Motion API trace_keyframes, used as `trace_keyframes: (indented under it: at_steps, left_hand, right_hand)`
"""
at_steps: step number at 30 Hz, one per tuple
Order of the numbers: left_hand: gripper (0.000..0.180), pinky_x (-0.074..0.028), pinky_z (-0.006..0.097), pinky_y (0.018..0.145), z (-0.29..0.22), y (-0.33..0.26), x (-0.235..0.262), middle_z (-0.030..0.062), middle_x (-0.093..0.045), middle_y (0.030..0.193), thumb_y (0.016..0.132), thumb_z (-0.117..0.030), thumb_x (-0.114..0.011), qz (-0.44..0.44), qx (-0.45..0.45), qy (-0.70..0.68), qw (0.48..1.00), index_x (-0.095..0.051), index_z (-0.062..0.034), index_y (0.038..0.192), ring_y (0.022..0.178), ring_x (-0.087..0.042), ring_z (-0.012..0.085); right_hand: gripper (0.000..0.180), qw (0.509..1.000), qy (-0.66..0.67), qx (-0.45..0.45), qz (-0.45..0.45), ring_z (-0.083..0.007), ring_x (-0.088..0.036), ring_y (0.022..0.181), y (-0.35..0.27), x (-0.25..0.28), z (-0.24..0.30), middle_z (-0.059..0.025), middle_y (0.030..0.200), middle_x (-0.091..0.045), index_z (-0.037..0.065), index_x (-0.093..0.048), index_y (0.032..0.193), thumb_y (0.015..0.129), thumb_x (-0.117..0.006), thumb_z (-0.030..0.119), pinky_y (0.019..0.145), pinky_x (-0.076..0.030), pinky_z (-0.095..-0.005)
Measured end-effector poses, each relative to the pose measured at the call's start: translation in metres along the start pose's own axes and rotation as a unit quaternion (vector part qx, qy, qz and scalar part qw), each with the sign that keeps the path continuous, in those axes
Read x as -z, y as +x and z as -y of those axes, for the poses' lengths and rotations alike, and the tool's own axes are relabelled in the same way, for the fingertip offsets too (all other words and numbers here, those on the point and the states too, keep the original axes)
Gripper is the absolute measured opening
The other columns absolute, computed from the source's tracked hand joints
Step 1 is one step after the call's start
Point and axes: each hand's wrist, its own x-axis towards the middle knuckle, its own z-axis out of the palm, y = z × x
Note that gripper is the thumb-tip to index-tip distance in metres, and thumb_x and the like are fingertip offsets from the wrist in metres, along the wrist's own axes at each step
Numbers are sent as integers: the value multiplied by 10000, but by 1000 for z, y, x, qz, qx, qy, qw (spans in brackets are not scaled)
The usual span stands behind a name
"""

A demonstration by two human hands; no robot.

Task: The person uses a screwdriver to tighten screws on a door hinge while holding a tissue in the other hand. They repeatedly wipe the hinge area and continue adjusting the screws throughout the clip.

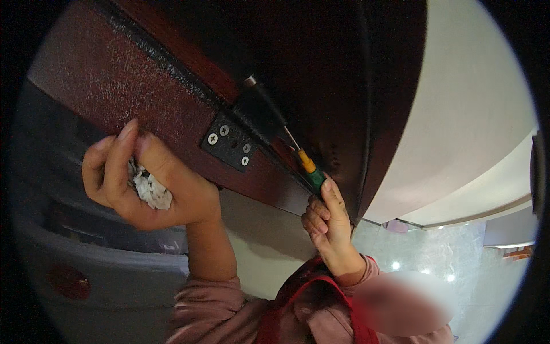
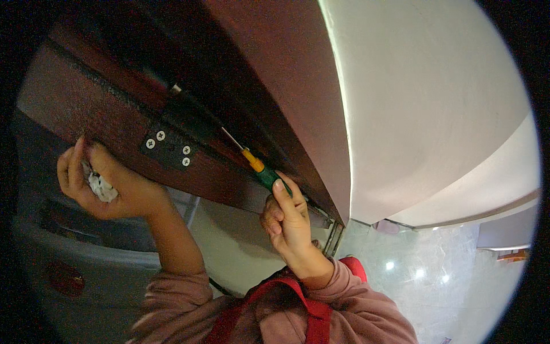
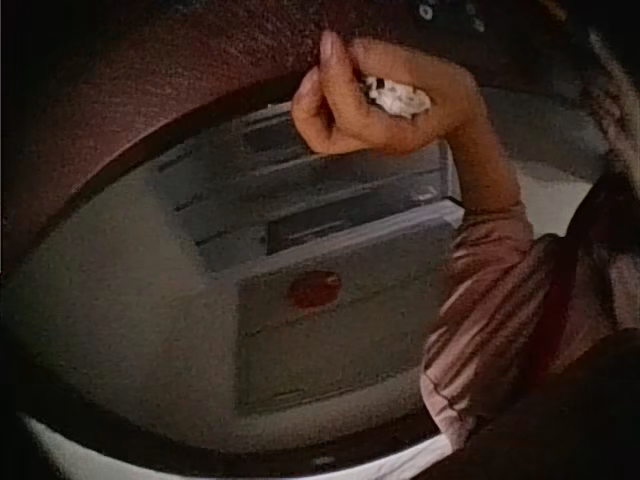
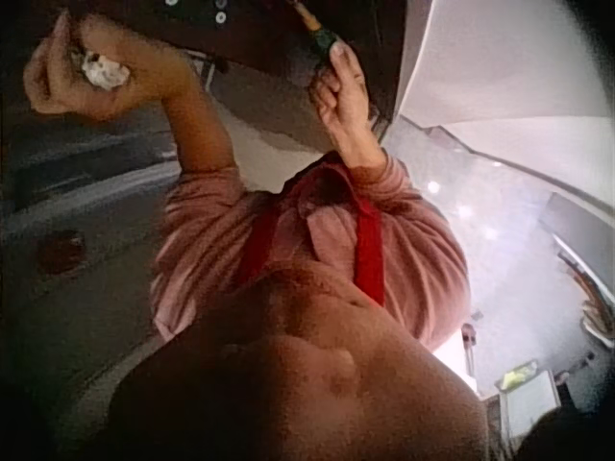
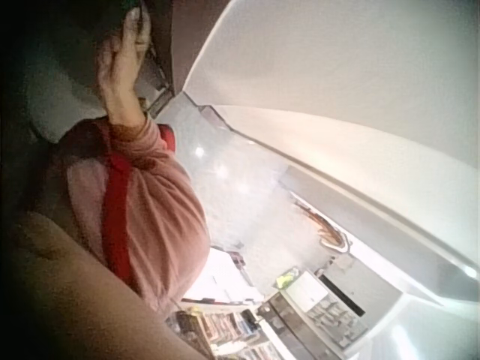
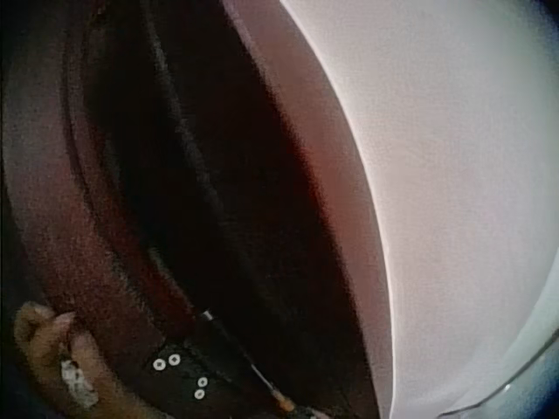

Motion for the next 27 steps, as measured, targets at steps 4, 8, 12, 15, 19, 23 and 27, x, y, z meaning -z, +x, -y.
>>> trace_keyframes:
  at_steps: [4, 8, 12, 15, 19, 23, 27]
  left_hand:
    - [178, -428, 357, 931, -4, 4, -1, 146, -536, 1076, 869, -19, -598, 6, 21, 27, 999, -623, 39, 1036, 1028, -522, 231]
    - [197, -453, 343, 892, -13, 10, 5, 150, -545, 1077, 881, -49, -600, 29, -4, 92, 995, -617, 34, 1059, 1017, -539, 219]
    - [250, -492, 306, 743, -51, -19, 27, 91, -645, 874, 854, -134, -661, 239, -16, -19, 971, -636, -12, 1071, 822, -619, 191]
    - [298, -504, 291, 577, -83, -36, 17, 59, -674, 740, 830, -191, -703, 384, 59, 0, 921, -650, -34, 1078, 645, -653, 185]
    - [238, -499, 324, 525, -98, -53, 6, 116, -664, 721, 841, -205, -688, 457, 180, 33, 871, -663, -29, 1000, 609, -662, 242]
    - [202, -498, 367, 552, -107, -60, -6, 156, -659, 708, 887, -223, -626, 477, 249, 43, 842, -677, -30, 859, 630, -667, 292]
    - [276, -472, 424, 540, -113, -61, -21, 194, -630, 685, 916, -266, -568, 500, 259, 98, 820, -653, -33, 795, 615, -631, 369]
  right_hand:
    - [340, 999, 14, 38, 1, -79, -353, 351, -3, -3, -2, 27, 519, -395, 99, -526, 1209, 924, -615, 263, 338, -297, -234]
    - [358, 991, -39, 131, -9, -77, -403, 379, 2, -2, -18, 0, 572, -467, 54, -518, 1216, 912, -632, 206, 344, -338, -234]
    - [377, 965, -98, 243, 2, -88, -474, 431, 10, 7, -26, -41, 669, -556, -4, -502, 1225, 900, -639, 130, 356, -385, -250]
    - [359, 963, -127, 239, -10, -108, -547, 507, 10, 8, -23, -68, 734, -603, -22, -524, 1202, 888, -649, 99, 399, -437, -257]
    - [355, 863, -253, 436, -36, -142, -615, 651, 28, 13, -27, -87, 806, -639, -30, -574, 1176, 845, -683, 40, 533, -498, -258]
    - [418, 681, -432, 590, -22, -165, -627, 703, 41, 24, -8, -121, 835, -650, -41, -592, 1174, 778, -722, -14, 595, -493, -261]
    - [507, 621, -517, 590, 14, -207, -576, 615, 47, 34, 7, -127, 756, -601, 14, -596, 1210, 725, -740, -17, 568, -473, -297]
